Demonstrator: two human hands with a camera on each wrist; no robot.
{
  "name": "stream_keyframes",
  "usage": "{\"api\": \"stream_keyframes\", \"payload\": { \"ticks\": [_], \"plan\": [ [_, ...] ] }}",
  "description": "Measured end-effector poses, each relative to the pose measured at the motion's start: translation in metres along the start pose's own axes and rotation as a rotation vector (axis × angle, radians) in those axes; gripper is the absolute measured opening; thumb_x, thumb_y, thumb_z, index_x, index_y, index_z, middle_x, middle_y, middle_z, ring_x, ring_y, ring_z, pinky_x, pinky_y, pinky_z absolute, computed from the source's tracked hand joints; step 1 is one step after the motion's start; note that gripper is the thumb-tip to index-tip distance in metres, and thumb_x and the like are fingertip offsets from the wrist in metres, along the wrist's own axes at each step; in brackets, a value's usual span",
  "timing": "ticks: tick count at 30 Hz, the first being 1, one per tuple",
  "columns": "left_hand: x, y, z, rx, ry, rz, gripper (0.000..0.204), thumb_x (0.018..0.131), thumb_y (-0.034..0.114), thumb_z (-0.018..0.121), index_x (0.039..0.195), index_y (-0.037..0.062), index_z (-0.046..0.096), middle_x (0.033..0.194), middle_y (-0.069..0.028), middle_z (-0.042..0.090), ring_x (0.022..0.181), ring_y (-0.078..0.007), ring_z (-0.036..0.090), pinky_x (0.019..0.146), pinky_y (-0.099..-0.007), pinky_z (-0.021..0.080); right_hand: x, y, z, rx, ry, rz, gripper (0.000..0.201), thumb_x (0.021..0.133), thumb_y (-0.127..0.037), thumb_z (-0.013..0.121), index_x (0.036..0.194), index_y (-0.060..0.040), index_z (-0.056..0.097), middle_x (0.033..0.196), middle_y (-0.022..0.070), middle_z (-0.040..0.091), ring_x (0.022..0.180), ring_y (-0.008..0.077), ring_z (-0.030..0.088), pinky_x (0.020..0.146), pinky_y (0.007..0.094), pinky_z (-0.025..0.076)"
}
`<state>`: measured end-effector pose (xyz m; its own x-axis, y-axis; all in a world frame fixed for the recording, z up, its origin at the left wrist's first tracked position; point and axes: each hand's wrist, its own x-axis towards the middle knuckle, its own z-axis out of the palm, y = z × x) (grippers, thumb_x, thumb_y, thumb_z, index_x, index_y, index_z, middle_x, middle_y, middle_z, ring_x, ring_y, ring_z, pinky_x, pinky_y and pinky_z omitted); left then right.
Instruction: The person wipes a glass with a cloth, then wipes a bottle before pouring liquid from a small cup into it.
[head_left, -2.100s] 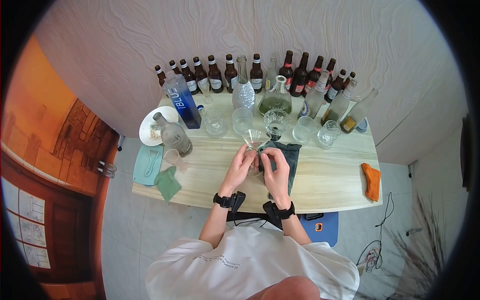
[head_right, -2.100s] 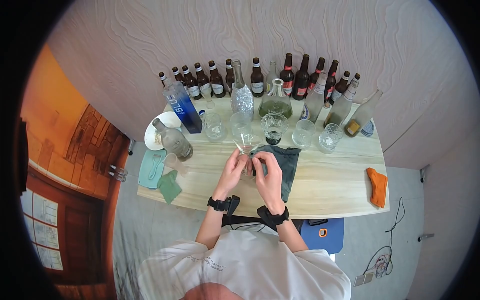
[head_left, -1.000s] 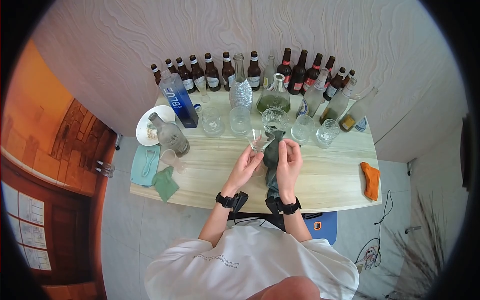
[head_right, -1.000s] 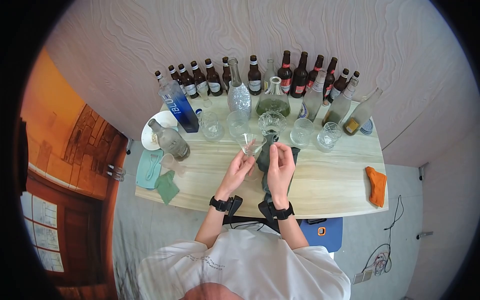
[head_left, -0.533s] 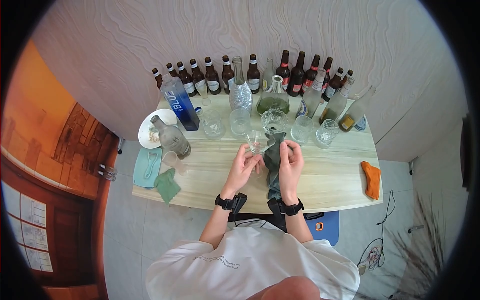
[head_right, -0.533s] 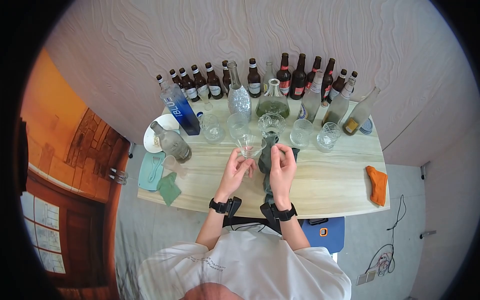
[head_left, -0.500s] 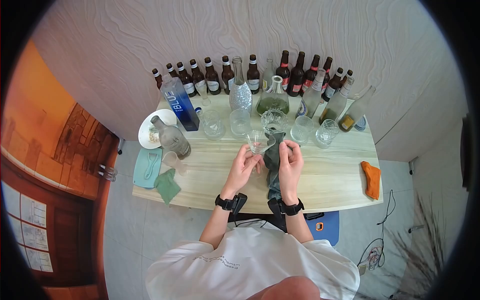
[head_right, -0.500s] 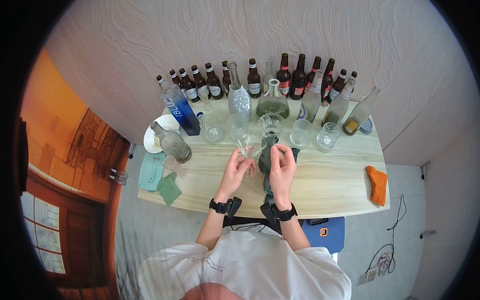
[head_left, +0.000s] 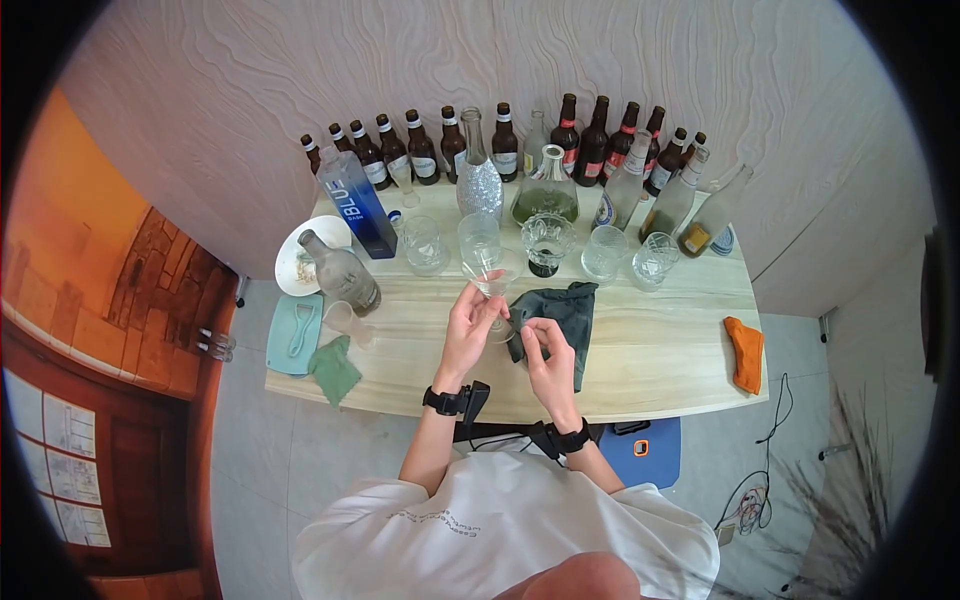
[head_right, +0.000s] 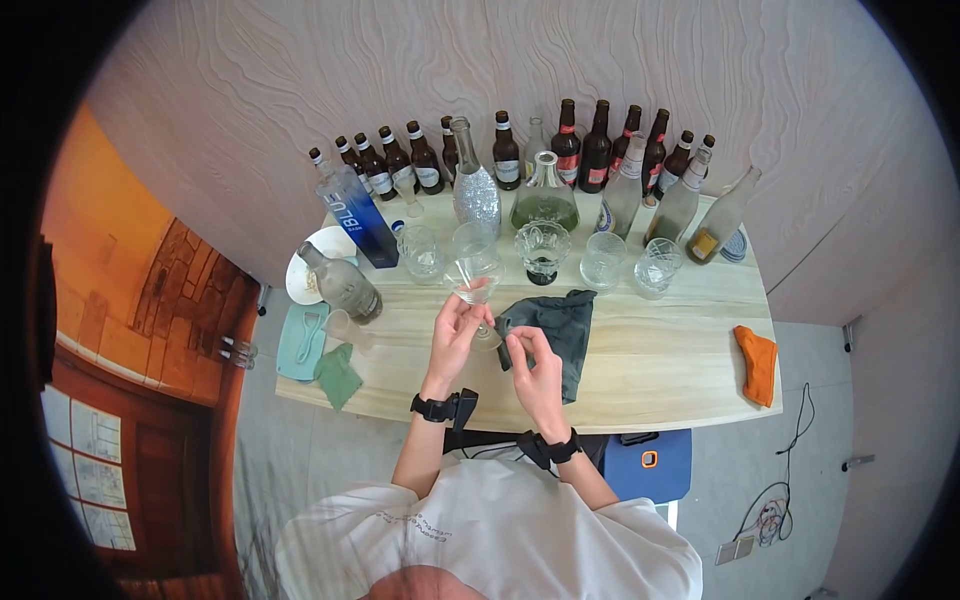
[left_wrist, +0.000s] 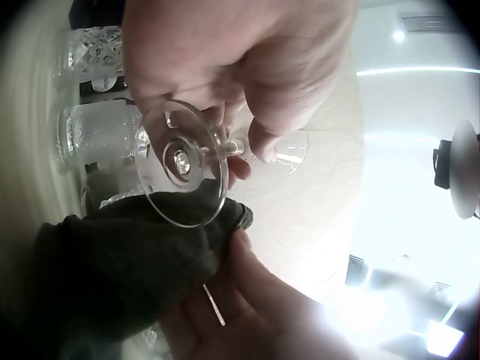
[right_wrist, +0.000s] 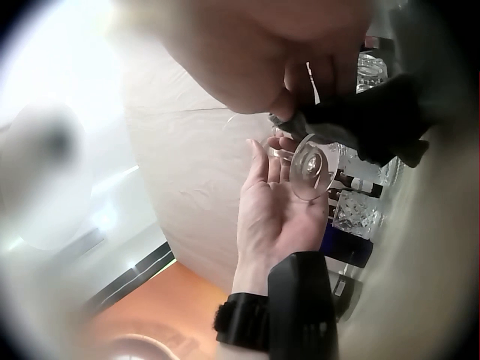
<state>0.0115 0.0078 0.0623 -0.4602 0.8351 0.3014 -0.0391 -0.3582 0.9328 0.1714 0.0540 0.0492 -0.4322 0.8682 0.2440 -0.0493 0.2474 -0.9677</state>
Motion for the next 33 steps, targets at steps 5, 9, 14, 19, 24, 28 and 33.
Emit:
{"api": "stream_keyframes", "payload": {
  "ticks": [5, 9, 14, 19, 24, 28, 33],
  "plan": [
    [0.0, 0.004, 0.004, 0.008, -0.021, -0.045, 0.048, 0.114, 0.024, 0.06, 0.156, 0.0007, 0.054, 0.113, -0.0034, 0.068, 0.097, -0.0095, 0.061, 0.092, -0.0272, 0.049, 0.009, -0.013, -0.004, -0.235, -0.082, -0.323, 0.012, 0.108, -0.008, 0.067, 0.115, 0.0014, 0.067, 0.097, 0.0123, 0.078, 0.082, 0.0165, 0.07, 0.067, 0.0297, 0.05],
    [0.0, 0.0, 0.005, -0.069, -0.066, -0.072, 0.05, 0.115, 0.027, 0.058, 0.156, 0.0002, 0.054, 0.102, -0.0009, 0.065, 0.102, -0.0108, 0.062, 0.092, -0.028, 0.047, 0.011, -0.02, -0.006, -0.196, -0.164, -0.077, 0.013, 0.108, -0.009, 0.067, 0.117, 0.0009, 0.067, 0.093, 0.0125, 0.077, 0.083, 0.0106, 0.068, 0.068, 0.027, 0.05],
    [-0.003, 0.012, 0.008, -0.169, -0.112, -0.099, 0.05, 0.115, 0.028, 0.059, 0.156, 0.0, 0.055, 0.094, 0.0007, 0.061, 0.103, -0.0108, 0.063, 0.092, -0.027, 0.046, 0.019, -0.01, -0.005, -0.039, 0.019, 0.004, 0.015, 0.108, -0.01, 0.067, 0.116, 0.0017, 0.066, 0.09, 0.0083, 0.076, 0.083, 0.0061, 0.063, 0.072, 0.0257, 0.049],
    [-0.003, 0.011, 0.007, -0.13, -0.103, -0.102, 0.052, 0.11, 0.025, 0.067, 0.155, 0.0003, 0.057, 0.11, -0.0051, 0.073, 0.101, -0.0101, 0.063, 0.091, -0.0268, 0.048, 0.015, -0.022, -0.011, -0.057, -0.172, 0.042, 0.018, 0.107, -0.012, 0.069, 0.118, 0.0013, 0.066, 0.094, 0.0085, 0.078, 0.087, 0.0079, 0.067, 0.074, 0.0263, 0.05],
    [-0.003, 0.009, 0.001, -0.153, -0.046, -0.142, 0.055, 0.108, 0.026, 0.07, 0.155, 0.0, 0.057, 0.108, -0.0063, 0.075, 0.098, -0.0116, 0.065, 0.089, -0.0284, 0.051, 0.012, -0.029, -0.013, -0.097, -0.348, -0.079, 0.037, 0.098, -0.018, 0.08, 0.128, -0.0016, 0.066, 0.118, 0.017, 0.077, 0.108, 0.0298, 0.075, 0.093, 0.0381, 0.056],
    [-0.005, -0.001, -0.005, -0.288, -0.028, -0.184, 0.059, 0.11, 0.03, 0.068, 0.156, -0.0024, 0.053, 0.086, -0.0012, 0.067, 0.104, -0.0188, 0.071, 0.092, -0.0322, 0.054, 0.015, -0.028, -0.024, -0.198, -0.438, -0.225, 0.048, 0.091, -0.02, 0.086, 0.132, -0.0028, 0.067, 0.126, 0.0174, 0.075, 0.115, 0.0365, 0.072, 0.097, 0.0421, 0.057],
    [-0.002, 0.004, 0.002, -0.324, -0.02, -0.151, 0.062, 0.111, 0.036, 0.066, 0.156, -0.0041, 0.051, 0.08, 0.0006, 0.061, 0.111, -0.0234, 0.072, 0.099, -0.0365, 0.053, 0.018, -0.021, -0.019, -0.273, -0.349, -0.388, 0.041, 0.089, -0.013, 0.084, 0.126, -0.0024, 0.07, 0.123, 0.0168, 0.075, 0.112, 0.0392, 0.071, 0.096, 0.045, 0.058]
  ]
}}
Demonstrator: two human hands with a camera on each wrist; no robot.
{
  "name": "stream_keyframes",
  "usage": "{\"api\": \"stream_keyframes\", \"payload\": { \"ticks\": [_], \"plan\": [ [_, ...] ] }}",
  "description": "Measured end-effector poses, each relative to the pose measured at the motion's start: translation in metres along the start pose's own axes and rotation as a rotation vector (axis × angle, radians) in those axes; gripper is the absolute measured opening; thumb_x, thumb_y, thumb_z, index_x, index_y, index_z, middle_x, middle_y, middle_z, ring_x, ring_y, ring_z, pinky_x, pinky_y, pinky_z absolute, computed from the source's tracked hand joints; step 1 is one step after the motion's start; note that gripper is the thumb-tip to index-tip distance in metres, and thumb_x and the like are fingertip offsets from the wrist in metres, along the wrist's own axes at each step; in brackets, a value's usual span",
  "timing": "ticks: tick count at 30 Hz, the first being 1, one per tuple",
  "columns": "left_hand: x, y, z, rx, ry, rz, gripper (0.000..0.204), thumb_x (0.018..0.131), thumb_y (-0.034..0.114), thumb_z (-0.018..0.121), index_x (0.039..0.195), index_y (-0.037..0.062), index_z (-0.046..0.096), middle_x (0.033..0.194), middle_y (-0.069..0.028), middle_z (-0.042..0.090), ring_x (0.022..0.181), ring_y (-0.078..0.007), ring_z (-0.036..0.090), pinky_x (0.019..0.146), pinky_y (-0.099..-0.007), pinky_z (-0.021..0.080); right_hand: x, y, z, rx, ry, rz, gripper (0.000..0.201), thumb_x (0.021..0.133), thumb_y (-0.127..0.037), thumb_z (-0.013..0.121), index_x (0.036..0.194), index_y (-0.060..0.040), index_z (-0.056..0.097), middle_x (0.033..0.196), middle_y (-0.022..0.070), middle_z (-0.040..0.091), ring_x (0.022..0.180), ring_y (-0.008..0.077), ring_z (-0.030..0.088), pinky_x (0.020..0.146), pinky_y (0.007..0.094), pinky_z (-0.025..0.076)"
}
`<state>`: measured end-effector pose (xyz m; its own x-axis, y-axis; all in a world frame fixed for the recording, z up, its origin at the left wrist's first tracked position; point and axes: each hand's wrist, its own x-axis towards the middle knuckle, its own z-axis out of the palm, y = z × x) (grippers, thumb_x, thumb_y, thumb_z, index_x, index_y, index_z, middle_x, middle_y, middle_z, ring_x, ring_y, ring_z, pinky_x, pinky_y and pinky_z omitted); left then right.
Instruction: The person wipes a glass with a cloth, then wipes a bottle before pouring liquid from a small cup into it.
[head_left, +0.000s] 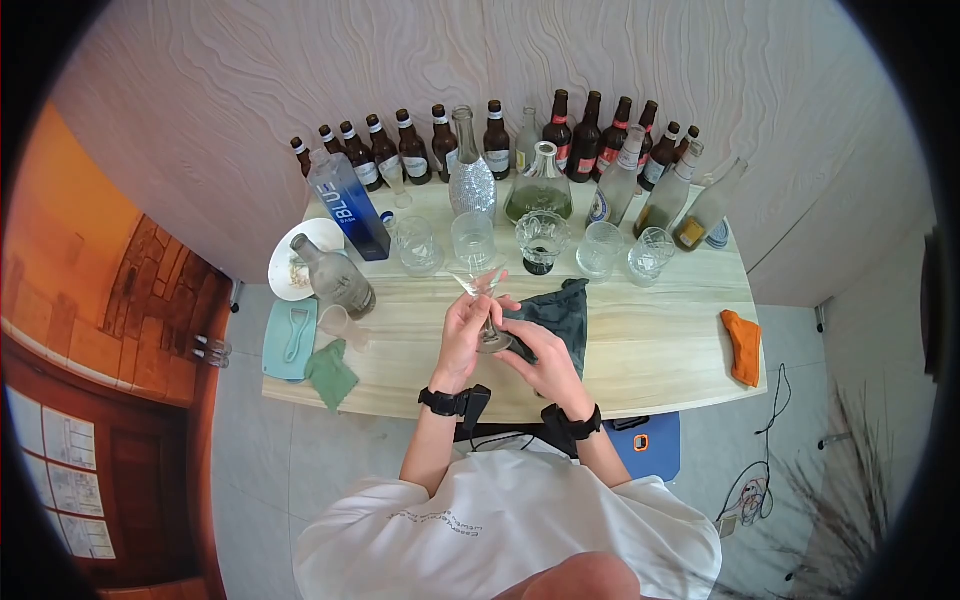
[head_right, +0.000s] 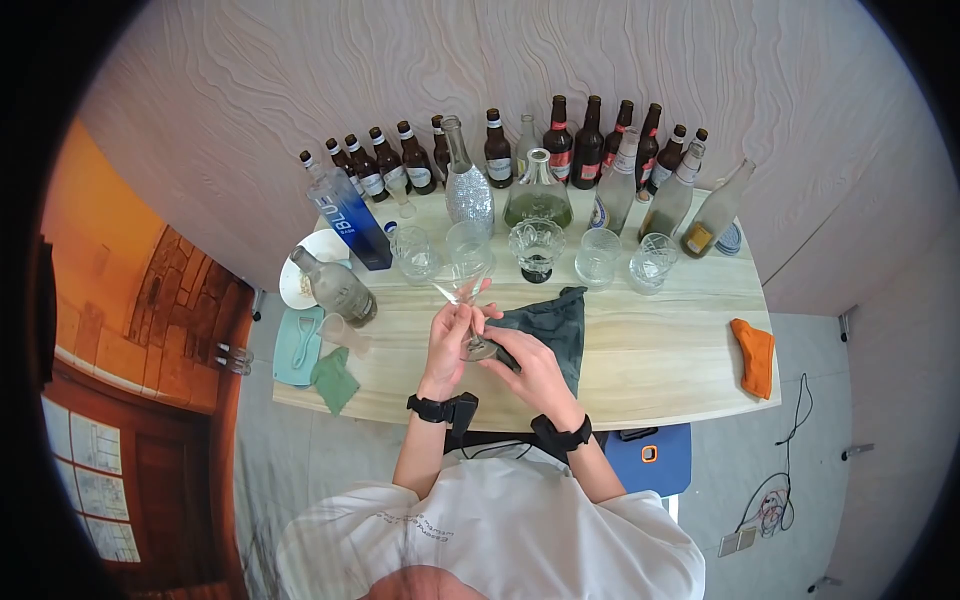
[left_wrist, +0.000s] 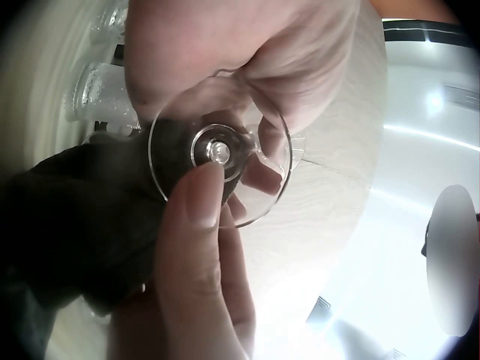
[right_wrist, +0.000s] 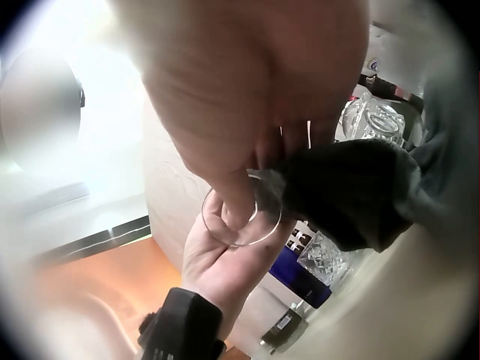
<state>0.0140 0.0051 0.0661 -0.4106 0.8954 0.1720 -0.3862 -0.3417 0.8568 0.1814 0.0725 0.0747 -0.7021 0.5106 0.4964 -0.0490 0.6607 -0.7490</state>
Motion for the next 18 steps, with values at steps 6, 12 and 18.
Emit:
{"api": "stream_keyframes", "payload": {
  "ticks": [6, 12, 18],
  "plan": [
    [0.001, 0.0, 0.005, 0.105, -0.048, -0.022, 0.057, 0.108, 0.025, 0.071, 0.155, -0.0013, 0.053, 0.091, -0.0014, 0.068, 0.111, -0.0201, 0.071, 0.105, -0.036, 0.051, -0.002, 0.017, 0.013, -0.155, 0.103, -0.068, 0.034, 0.086, -0.003, 0.08, 0.119, -0.0009, 0.074, 0.119, 0.015, 0.076, 0.107, 0.0355, 0.073, 0.094, 0.044, 0.057],
    [0.003, 0.014, 0.009, 0.313, 0.025, 0.072, 0.063, 0.096, 0.007, 0.083, 0.152, 0.0018, 0.054, 0.102, -0.0046, 0.073, 0.106, -0.0141, 0.071, 0.097, -0.0311, 0.054, 0.0, 0.011, 0.0, -0.328, 0.131, -0.177, 0.034, 0.081, -0.001, 0.075, 0.115, -0.0036, 0.075, 0.115, 0.0096, 0.077, 0.104, 0.0312, 0.073, 0.094, 0.0422, 0.056],
    [-0.001, 0.013, 0.019, 0.371, 0.165, 0.075, 0.058, 0.091, 0.007, 0.087, 0.142, 0.0013, 0.059, 0.104, -0.0058, 0.075, 0.096, -0.0121, 0.071, 0.088, -0.0311, 0.057, 0.003, 0.008, -0.001, -0.428, 0.171, -0.23, 0.032, 0.078, 0.0, 0.074, 0.11, -0.0047, 0.075, 0.111, 0.007, 0.077, 0.098, 0.0281, 0.072, 0.091, 0.0412, 0.057]
  ]
}}
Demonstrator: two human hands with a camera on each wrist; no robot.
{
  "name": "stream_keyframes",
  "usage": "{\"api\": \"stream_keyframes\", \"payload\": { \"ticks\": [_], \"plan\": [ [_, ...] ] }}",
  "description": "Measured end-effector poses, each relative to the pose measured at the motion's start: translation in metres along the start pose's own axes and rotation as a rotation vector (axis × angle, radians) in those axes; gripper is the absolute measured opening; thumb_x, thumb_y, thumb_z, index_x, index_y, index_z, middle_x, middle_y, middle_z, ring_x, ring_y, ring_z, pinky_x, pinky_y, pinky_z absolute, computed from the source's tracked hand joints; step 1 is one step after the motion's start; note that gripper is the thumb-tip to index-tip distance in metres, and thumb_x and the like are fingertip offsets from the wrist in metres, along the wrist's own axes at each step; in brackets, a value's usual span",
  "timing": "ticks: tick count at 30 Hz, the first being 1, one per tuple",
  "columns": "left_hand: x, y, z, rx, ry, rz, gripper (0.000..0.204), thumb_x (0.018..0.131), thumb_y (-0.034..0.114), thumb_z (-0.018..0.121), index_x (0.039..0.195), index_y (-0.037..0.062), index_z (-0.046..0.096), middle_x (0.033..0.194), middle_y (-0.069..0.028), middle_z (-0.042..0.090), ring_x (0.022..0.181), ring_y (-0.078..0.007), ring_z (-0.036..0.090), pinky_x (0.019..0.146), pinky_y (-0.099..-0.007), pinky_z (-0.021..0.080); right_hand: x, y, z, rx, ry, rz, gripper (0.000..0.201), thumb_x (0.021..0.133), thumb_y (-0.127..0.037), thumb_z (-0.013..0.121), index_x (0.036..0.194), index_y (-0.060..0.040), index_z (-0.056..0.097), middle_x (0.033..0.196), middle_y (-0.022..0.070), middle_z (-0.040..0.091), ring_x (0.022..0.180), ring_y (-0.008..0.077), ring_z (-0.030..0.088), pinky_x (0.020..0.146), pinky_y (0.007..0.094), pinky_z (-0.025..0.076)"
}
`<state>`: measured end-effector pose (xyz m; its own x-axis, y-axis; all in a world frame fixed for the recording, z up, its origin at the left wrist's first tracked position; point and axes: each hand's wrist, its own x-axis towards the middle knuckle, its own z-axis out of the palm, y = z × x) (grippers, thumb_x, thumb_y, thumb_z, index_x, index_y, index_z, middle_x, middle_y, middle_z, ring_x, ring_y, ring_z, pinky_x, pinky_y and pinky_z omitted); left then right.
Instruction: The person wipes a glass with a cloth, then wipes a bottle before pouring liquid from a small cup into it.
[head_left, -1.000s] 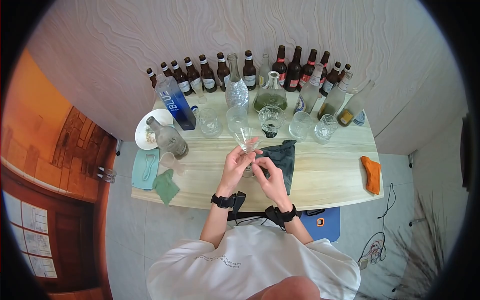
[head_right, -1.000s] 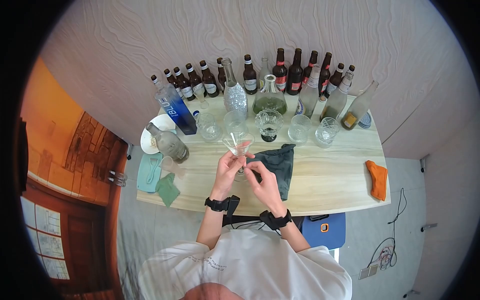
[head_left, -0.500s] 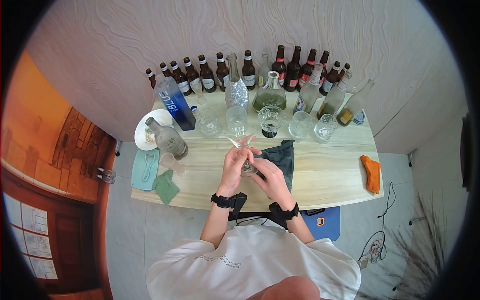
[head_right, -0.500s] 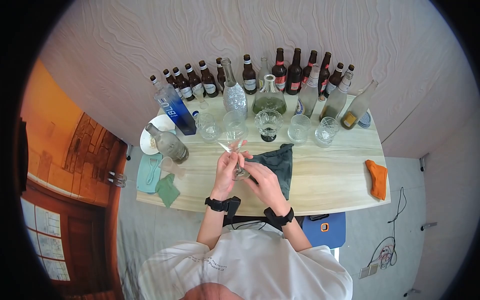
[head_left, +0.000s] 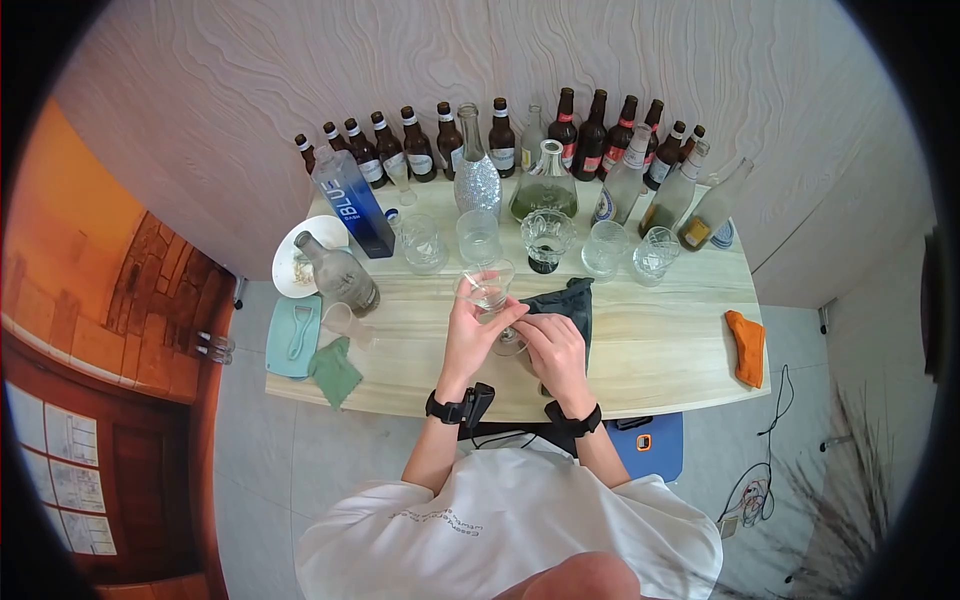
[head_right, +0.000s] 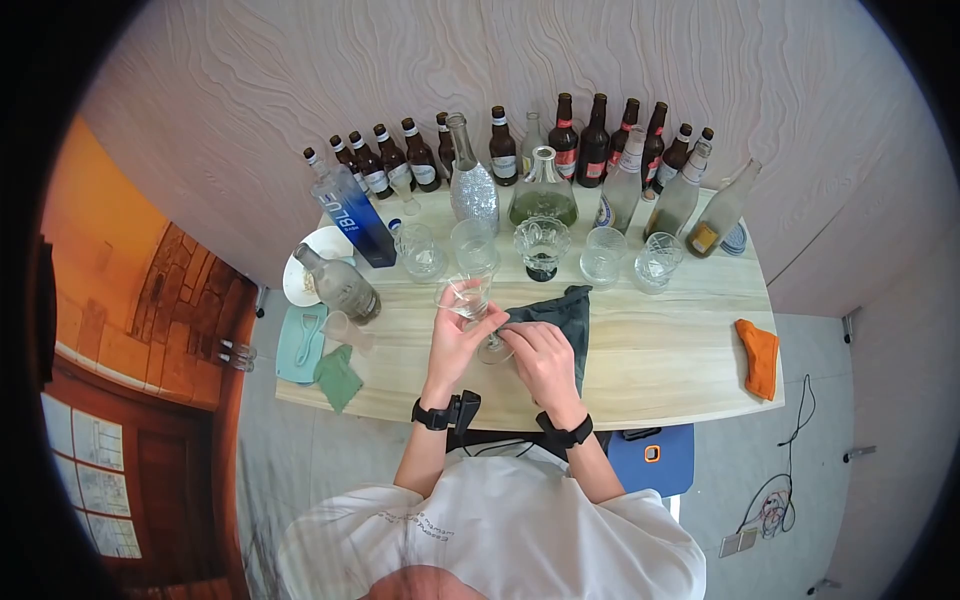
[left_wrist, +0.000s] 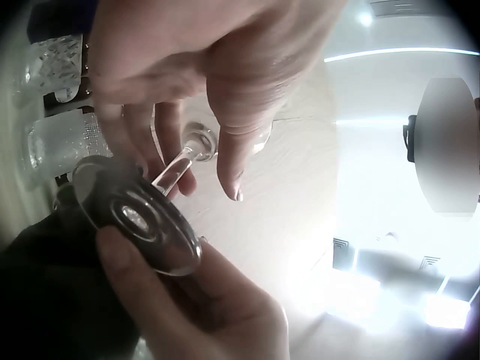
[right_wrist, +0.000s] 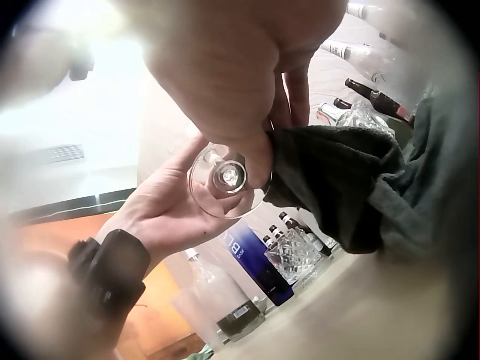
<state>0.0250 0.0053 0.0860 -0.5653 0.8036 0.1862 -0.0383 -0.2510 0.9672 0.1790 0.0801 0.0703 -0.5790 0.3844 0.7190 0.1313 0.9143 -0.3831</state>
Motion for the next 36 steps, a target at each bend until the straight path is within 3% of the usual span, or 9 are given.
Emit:
{"api": "stream_keyframes", "payload": {
  "ticks": [4, 7, 10, 13, 19, 22, 25, 28, 36],
  "plan": [
    [-0.001, -0.015, -0.005, 0.282, 0.074, 0.07, 0.043, 0.089, 0.01, 0.089, 0.127, -0.0001, 0.071, 0.107, -0.0082, 0.078, 0.098, -0.0122, 0.072, 0.088, -0.0313, 0.057, 0.005, -0.001, -0.001, -0.029, 0.051, -0.022, 0.03, 0.078, 0.001, 0.074, 0.108, -0.0051, 0.075, 0.109, 0.0063, 0.076, 0.096, 0.0272, 0.072, 0.09, 0.0404, 0.057],
    [-0.002, -0.01, -0.01, 0.21, 0.08, 0.057, 0.038, 0.089, 0.008, 0.089, 0.123, -0.0018, 0.076, 0.109, -0.0113, 0.08, 0.098, -0.0118, 0.073, 0.087, -0.0285, 0.057, 0.005, 0.0, -0.003, -0.043, 0.083, 0.004, 0.03, 0.077, 0.002, 0.075, 0.106, -0.0049, 0.076, 0.109, 0.0062, 0.076, 0.097, 0.0272, 0.072, 0.089, 0.0406, 0.057],
    [-0.006, 0.001, -0.008, 0.053, 0.115, -0.012, 0.045, 0.089, 0.004, 0.088, 0.131, -0.0038, 0.073, 0.106, -0.0134, 0.082, 0.093, -0.0109, 0.074, 0.085, -0.0256, 0.057, 0.004, -0.001, -0.002, -0.028, 0.123, 0.064, 0.031, 0.076, 0.003, 0.076, 0.105, -0.0056, 0.077, 0.109, 0.0058, 0.076, 0.097, 0.0273, 0.072, 0.089, 0.0402, 0.057],
    [-0.006, 0.003, -0.005, 0.007, 0.173, -0.043, 0.045, 0.09, 0.001, 0.086, 0.131, -0.0065, 0.072, 0.098, -0.0128, 0.083, 0.087, -0.0101, 0.075, 0.082, -0.0236, 0.057, 0.002, 0.0, -0.001, 0.004, 0.117, 0.124, 0.033, 0.075, 0.004, 0.077, 0.106, -0.006, 0.077, 0.109, 0.0055, 0.076, 0.097, 0.0276, 0.072, 0.087, 0.0398, 0.057],
    [-0.004, -0.001, -0.011, 0.008, 0.137, -0.056, 0.04, 0.092, 0.0, 0.084, 0.129, -0.0091, 0.072, 0.098, -0.0138, 0.083, 0.088, -0.0122, 0.076, 0.085, -0.0243, 0.058, 0.003, 0.002, -0.003, 0.05, 0.095, 0.158, 0.031, 0.075, 0.005, 0.077, 0.105, -0.0051, 0.078, 0.109, 0.0057, 0.076, 0.097, 0.0278, 0.072, 0.085, 0.0394, 0.056],
    [-0.005, 0.002, -0.011, -0.071, 0.068, -0.07, 0.039, 0.091, -0.001, 0.084, 0.128, -0.0092, 0.073, 0.1, -0.0143, 0.082, 0.088, -0.0148, 0.077, 0.085, -0.0273, 0.06, 0.004, 0.005, -0.003, 0.087, 0.061, 0.116, 0.029, 0.076, 0.003, 0.079, 0.105, -0.0049, 0.078, 0.108, 0.0054, 0.077, 0.094, 0.0276, 0.072, 0.083, 0.0387, 0.057],
    [-0.004, -0.004, -0.017, -0.106, -0.038, -0.067, 0.038, 0.094, 0.0, 0.08, 0.13, -0.0082, 0.072, 0.122, -0.0165, 0.079, 0.091, -0.0202, 0.079, 0.087, -0.032, 0.062, 0.003, 0.008, -0.006, 0.186, 0.005, 0.068, 0.027, 0.077, 0.001, 0.079, 0.104, -0.0049, 0.078, 0.105, 0.0052, 0.077, 0.09, 0.0273, 0.072, 0.081, 0.038, 0.057],
    [-0.001, 0.0, -0.016, -0.192, -0.087, -0.1, 0.039, 0.096, 0.002, 0.08, 0.133, -0.0062, 0.072, 0.124, -0.0164, 0.078, 0.088, -0.0193, 0.077, 0.085, -0.0312, 0.061, 0.004, 0.01, -0.009, 0.173, 0.016, -0.015, 0.027, 0.077, -0.001, 0.08, 0.104, -0.0041, 0.077, 0.103, 0.0053, 0.077, 0.087, 0.0263, 0.072, 0.079, 0.0381, 0.057],
    [0.0, 0.002, 0.001, 0.01, 0.041, -0.103, 0.035, 0.097, 0.001, 0.078, 0.131, -0.0061, 0.073, 0.11, -0.014, 0.08, 0.091, -0.0168, 0.077, 0.085, -0.0295, 0.06, 0.006, 0.006, -0.005, -0.042, 0.114, -0.068, 0.03, 0.075, 0.0, 0.079, 0.105, -0.0024, 0.076, 0.104, 0.0062, 0.076, 0.088, 0.0253, 0.072, 0.078, 0.0379, 0.058]
  ]
}}
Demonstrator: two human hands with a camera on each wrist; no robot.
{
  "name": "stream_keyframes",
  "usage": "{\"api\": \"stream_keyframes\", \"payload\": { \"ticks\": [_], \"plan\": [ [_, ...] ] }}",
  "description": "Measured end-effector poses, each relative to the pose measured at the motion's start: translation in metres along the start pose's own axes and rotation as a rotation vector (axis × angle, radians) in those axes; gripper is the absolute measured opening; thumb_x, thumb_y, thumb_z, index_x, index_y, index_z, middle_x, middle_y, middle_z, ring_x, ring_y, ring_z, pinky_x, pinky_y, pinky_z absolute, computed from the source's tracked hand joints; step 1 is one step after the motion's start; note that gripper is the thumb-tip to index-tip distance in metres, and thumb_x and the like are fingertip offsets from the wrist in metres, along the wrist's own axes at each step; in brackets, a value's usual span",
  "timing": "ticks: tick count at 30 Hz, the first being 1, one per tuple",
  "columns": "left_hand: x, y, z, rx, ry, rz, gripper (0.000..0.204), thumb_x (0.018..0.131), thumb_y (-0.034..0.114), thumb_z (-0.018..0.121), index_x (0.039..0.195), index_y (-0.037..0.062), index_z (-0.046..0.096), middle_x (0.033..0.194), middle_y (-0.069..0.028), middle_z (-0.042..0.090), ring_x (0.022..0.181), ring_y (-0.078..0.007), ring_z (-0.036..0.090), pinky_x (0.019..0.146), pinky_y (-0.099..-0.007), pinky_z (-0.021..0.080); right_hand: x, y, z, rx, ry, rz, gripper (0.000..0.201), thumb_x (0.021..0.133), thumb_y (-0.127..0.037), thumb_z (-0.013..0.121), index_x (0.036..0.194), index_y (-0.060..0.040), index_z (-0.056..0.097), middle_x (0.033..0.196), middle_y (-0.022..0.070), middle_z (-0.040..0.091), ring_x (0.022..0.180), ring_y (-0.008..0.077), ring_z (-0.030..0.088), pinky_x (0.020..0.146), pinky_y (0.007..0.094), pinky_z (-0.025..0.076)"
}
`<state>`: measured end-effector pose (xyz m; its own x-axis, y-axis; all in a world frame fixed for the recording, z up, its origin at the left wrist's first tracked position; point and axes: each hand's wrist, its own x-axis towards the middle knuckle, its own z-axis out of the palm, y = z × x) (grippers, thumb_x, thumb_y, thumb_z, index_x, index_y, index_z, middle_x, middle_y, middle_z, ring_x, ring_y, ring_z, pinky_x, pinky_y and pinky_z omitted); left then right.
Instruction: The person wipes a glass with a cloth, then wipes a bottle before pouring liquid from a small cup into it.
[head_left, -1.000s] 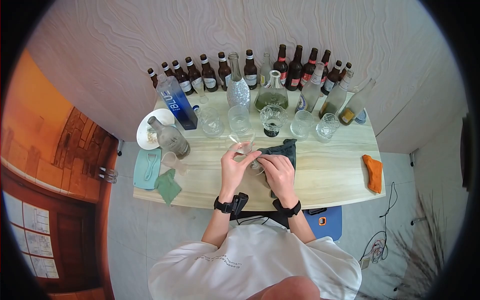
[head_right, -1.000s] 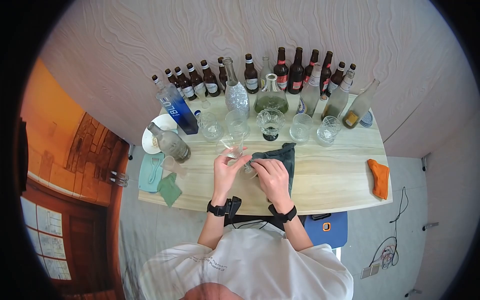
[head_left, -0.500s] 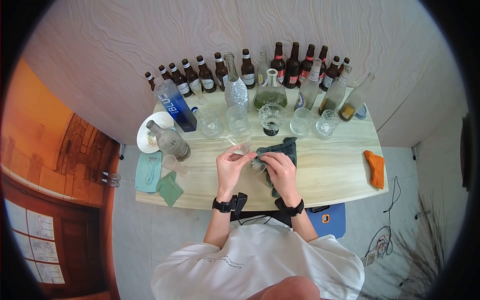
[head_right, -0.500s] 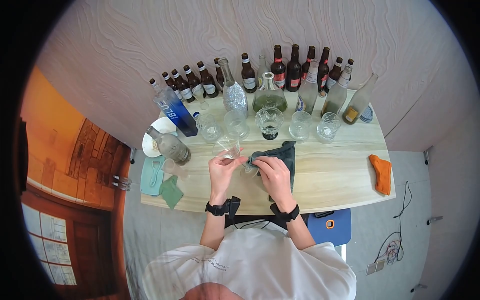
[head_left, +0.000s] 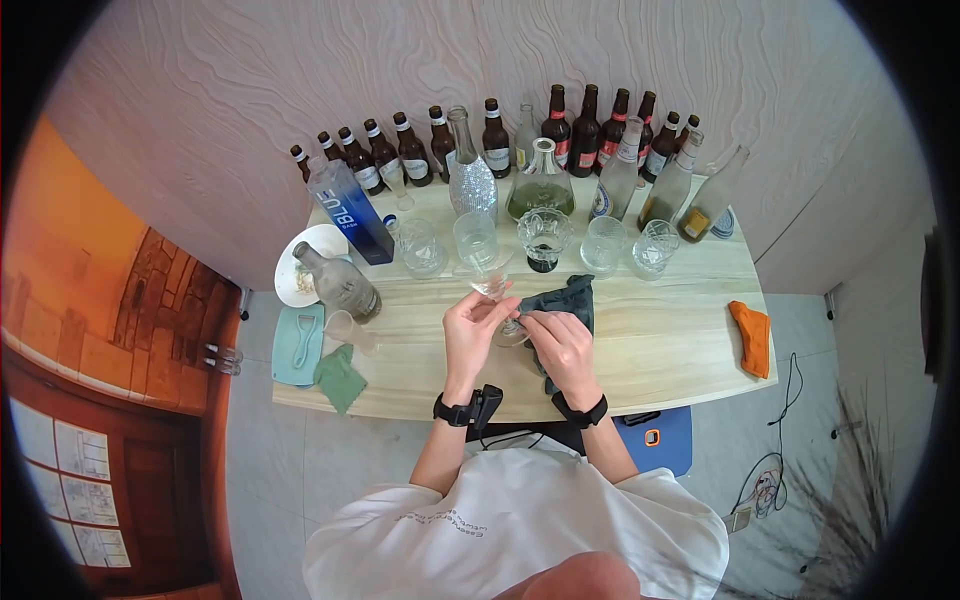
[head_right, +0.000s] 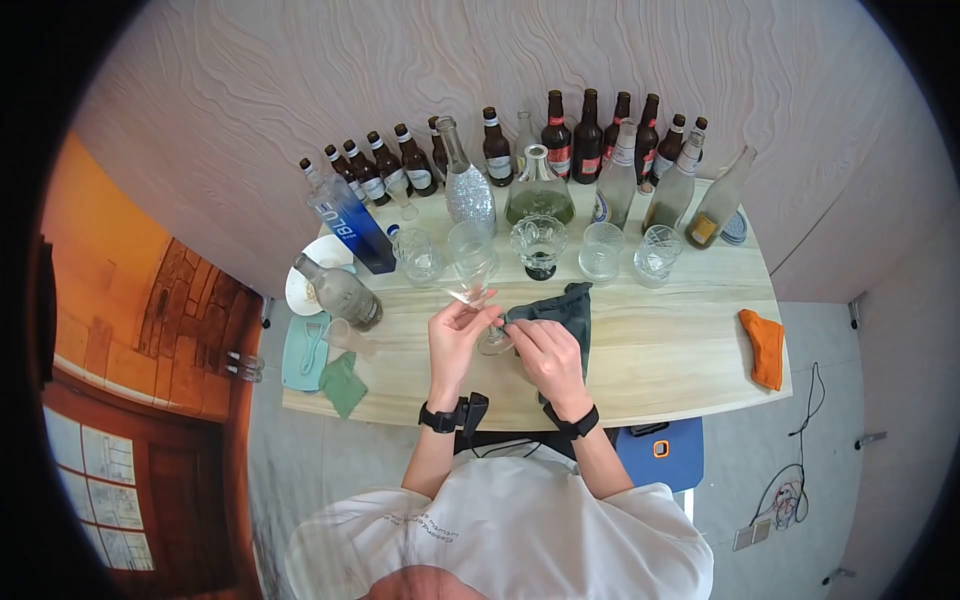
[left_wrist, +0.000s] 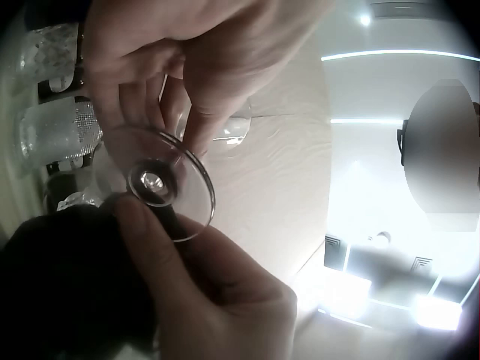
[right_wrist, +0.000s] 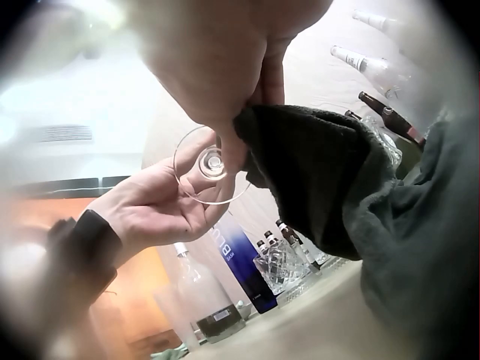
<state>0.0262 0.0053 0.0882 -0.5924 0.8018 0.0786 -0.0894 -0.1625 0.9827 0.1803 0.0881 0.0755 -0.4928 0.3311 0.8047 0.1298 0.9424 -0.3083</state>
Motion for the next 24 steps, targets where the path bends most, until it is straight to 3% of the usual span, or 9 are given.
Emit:
{"api": "stream_keyframes", "payload": {
  "ticks": [4, 7, 16, 19, 24],
  "plan": [
    [-0.004, 0.0, -0.003, 0.005, 0.029, -0.003, 0.031, 0.098, 0.003, 0.077, 0.128, -0.0066, 0.074, 0.105, -0.0127, 0.081, 0.093, -0.0174, 0.078, 0.085, -0.0301, 0.061, -0.004, 0.002, 0.002, 0.075, -0.003, 0.142, 0.032, 0.074, 0.002, 0.081, 0.106, -0.0029, 0.077, 0.107, 0.0072, 0.076, 0.094, 0.0267, 0.072, 0.081, 0.0385, 0.058],
    [-0.002, 0.004, -0.01, -0.058, -0.047, -0.041, 0.032, 0.102, 0.011, 0.076, 0.129, -0.006, 0.073, 0.106, -0.0142, 0.081, 0.096, -0.0186, 0.079, 0.089, -0.0322, 0.061, -0.004, 0.004, 0.001, 0.289, -0.03, 0.269, 0.033, 0.074, 0.002, 0.084, 0.106, -0.003, 0.078, 0.11, 0.0081, 0.077, 0.098, 0.0285, 0.072, 0.085, 0.0388, 0.058],
    [0.003, -0.003, -0.02, -0.289, -0.185, -0.108, 0.039, 0.108, 0.018, 0.069, 0.139, -0.0051, 0.065, 0.112, -0.0162, 0.08, 0.105, -0.0239, 0.078, 0.099, -0.0382, 0.062, 0.004, 0.001, -0.01, 0.447, -0.093, 0.333, 0.032, 0.075, 0.002, 0.086, 0.106, -0.0021, 0.078, 0.108, 0.0091, 0.078, 0.096, 0.0294, 0.071, 0.084, 0.038, 0.057],
    [0.003, -0.007, -0.017, -0.322, -0.202, -0.099, 0.039, 0.108, 0.02, 0.069, 0.139, -0.0051, 0.065, 0.112, -0.0165, 0.08, 0.107, -0.0238, 0.078, 0.099, -0.0385, 0.062, -0.001, 0.003, -0.008, 0.399, -0.076, 0.292, 0.033, 0.074, 0.003, 0.085, 0.105, -0.0017, 0.077, 0.106, 0.0089, 0.078, 0.093, 0.0287, 0.07, 0.082, 0.0383, 0.057],
    [0.004, 0.003, -0.008, -0.14, -0.157, -0.029, 0.039, 0.106, 0.013, 0.072, 0.14, -0.0043, 0.065, 0.111, -0.0141, 0.08, 0.104, -0.0199, 0.078, 0.095, -0.0332, 0.061, 0.002, -0.005, -0.005, 0.065, 0.022, -0.003, 0.032, 0.073, 0.002, 0.078, 0.105, -0.0003, 0.074, 0.105, 0.0089, 0.077, 0.089, 0.026, 0.07, 0.077, 0.038, 0.057]
  ]
}}
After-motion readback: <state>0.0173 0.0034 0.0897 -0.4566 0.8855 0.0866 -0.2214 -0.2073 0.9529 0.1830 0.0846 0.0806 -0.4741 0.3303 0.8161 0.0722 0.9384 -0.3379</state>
